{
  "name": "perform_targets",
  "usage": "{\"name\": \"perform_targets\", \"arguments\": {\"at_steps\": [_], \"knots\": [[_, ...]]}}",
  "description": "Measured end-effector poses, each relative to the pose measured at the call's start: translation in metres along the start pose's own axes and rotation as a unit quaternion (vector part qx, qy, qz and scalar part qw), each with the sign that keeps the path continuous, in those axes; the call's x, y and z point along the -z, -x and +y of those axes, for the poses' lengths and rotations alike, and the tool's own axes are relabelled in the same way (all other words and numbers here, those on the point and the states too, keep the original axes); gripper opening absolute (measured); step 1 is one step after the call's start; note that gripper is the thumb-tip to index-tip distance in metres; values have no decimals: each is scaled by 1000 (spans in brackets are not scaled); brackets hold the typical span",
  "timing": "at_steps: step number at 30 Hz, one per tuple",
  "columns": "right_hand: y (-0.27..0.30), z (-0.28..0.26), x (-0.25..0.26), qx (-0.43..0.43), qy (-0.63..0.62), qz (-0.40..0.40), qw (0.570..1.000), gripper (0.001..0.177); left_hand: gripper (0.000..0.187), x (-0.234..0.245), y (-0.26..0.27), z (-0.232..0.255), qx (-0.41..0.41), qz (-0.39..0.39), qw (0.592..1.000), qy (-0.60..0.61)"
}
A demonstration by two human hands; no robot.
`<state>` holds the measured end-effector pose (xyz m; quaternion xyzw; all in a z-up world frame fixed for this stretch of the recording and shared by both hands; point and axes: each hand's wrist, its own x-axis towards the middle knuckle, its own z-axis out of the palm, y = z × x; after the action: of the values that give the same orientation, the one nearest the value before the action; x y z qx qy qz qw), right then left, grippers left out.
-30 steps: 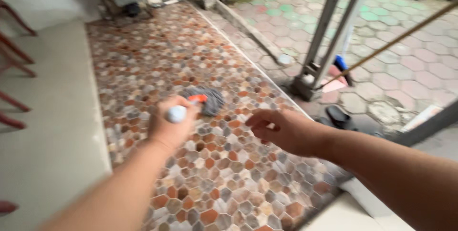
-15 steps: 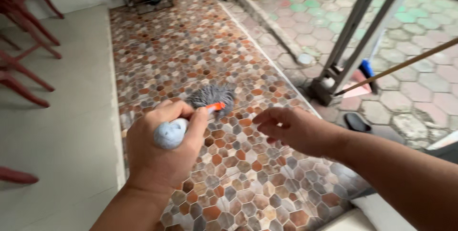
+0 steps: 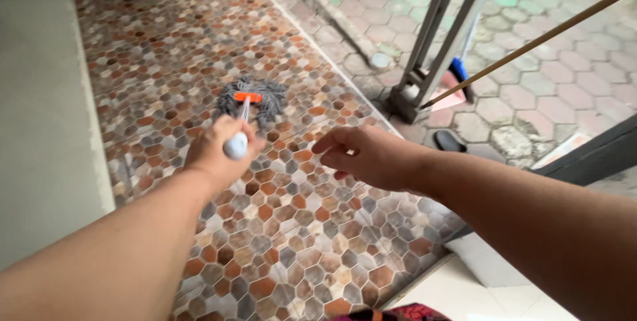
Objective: The person assembles a mop by connecting the handle sections together and attaching the mop head to the pole by hand.
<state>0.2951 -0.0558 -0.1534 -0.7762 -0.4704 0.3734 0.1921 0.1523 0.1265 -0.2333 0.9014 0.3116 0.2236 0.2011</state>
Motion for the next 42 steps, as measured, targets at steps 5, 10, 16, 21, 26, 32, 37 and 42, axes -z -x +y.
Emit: {"name": "perform_targets", "arguments": {"at_steps": [5, 10, 16, 21, 26, 32, 37, 42], "knots": [[-9, 0, 14, 16, -4, 8, 1000, 35, 28, 5, 27, 22, 37, -50, 997, -41], [-9, -15, 6, 34, -3, 109, 993, 32, 30, 52, 73, 76, 28, -15, 999, 4], [11, -41, -11, -2, -18, 12, 1000, 31, 20, 122, 114, 105, 60, 25, 997, 51], [24, -41, -22, 31, 20, 23, 999, 38, 18, 115, 102, 82, 70, 75, 991, 86], [41, -46, -28, -43, -200, 68, 976, 34, 15, 61, 79, 57, 63, 30, 996, 53], [59, -66, -28, -143, -639, 139, 743, 45, 24, 55, 106, 26, 27, -59, 998, 12], [64, -77, -30, -139, -733, 199, 635, 45, 26, 110, 136, 55, 63, -12, 997, 41], [58, -81, -40, -117, -739, 141, 649, 41, 17, 155, 170, 86, 68, 1, 995, 66]]}}
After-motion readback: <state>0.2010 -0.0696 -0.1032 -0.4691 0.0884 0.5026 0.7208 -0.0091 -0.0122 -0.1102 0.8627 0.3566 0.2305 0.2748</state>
